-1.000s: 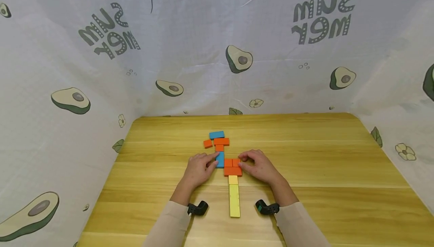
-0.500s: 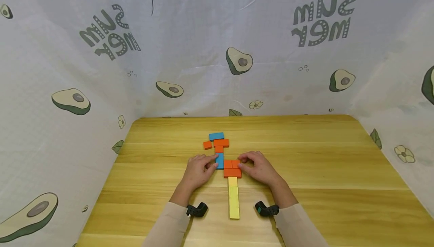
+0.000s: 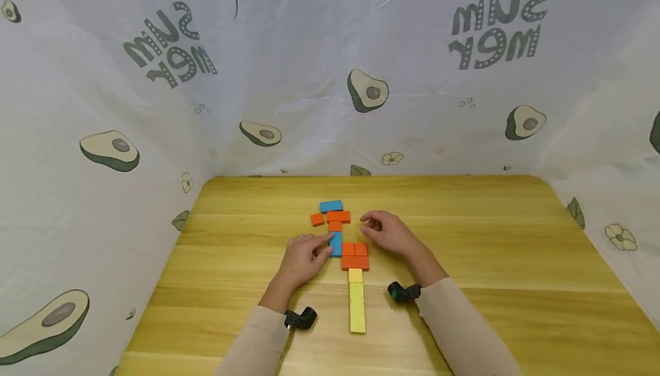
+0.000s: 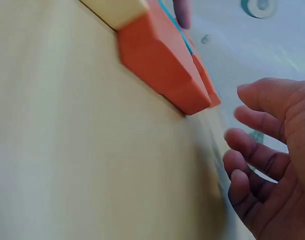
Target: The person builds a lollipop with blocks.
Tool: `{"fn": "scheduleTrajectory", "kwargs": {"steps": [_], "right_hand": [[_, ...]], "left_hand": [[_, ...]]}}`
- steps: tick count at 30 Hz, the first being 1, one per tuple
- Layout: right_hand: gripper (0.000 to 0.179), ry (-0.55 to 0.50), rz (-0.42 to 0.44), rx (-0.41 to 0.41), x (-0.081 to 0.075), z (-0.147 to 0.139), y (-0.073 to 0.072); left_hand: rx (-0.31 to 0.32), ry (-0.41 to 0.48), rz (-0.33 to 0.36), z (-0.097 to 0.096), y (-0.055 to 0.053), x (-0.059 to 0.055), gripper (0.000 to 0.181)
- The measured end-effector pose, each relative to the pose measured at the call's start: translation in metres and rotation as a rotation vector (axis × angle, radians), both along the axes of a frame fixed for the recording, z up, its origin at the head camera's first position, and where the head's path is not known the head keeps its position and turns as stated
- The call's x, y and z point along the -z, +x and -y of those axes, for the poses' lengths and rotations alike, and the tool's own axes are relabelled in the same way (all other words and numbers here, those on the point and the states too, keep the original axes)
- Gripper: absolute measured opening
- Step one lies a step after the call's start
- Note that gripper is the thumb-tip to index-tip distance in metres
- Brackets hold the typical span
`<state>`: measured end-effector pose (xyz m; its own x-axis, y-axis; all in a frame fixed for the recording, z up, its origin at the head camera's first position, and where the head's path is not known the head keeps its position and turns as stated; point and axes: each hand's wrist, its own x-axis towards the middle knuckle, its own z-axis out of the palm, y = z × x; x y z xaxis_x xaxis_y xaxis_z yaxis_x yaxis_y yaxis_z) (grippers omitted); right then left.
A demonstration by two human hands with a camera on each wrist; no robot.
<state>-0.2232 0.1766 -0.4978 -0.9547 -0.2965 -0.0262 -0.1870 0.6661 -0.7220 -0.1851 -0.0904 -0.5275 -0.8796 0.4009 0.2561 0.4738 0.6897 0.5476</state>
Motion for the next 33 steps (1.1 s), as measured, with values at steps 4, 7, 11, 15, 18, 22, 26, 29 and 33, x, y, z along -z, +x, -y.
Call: {"fn": "scheduleTrajectory", "kwargs": {"steps": [4, 7, 11, 15, 18, 22, 26, 29, 33], "right_hand": [[0.033, 0.051, 0.011, -0.031, -0.008, 0.013, -0.024], [0.038, 0.07, 0.038, -0.036, -0.011, 0.024, -0.041], [0.042, 0.102, 0.066, -0.044, -0.01, 0.035, -0.059], [0.041, 0.151, 0.061, -0.052, -0.009, 0.042, -0.067], [0.038, 0.172, 0.046, -0.049, -0.007, 0.045, -0.069], [0.036, 0.15, 0.056, 0.012, -0.005, 0.045, -0.069], [0.035, 0.112, 0.097, 0.109, -0.004, 0.042, -0.069], [0.036, 0.1, 0.121, 0.168, -0.005, 0.038, -0.066], [0.034, 0.166, 0.144, 0.232, -0.013, 0.032, -0.059]], "left_hand": [[0.004, -0.013, 0.019, 0.001, -0.002, 0.001, 0.039], [0.005, -0.016, 0.033, 0.002, -0.003, 0.001, 0.039], [0.009, -0.013, 0.031, 0.003, -0.004, 0.001, 0.039], [0.011, -0.014, 0.034, 0.002, -0.004, 0.001, 0.039], [0.012, -0.013, 0.039, 0.002, -0.004, 0.001, 0.039], [0.008, -0.008, 0.046, 0.002, -0.005, 0.001, 0.039], [-0.002, -0.014, 0.043, 0.002, -0.005, 0.003, 0.039], [-0.005, -0.019, 0.034, 0.002, -0.006, 0.004, 0.039], [-0.006, -0.015, 0.024, 0.003, -0.006, 0.004, 0.039]]}}
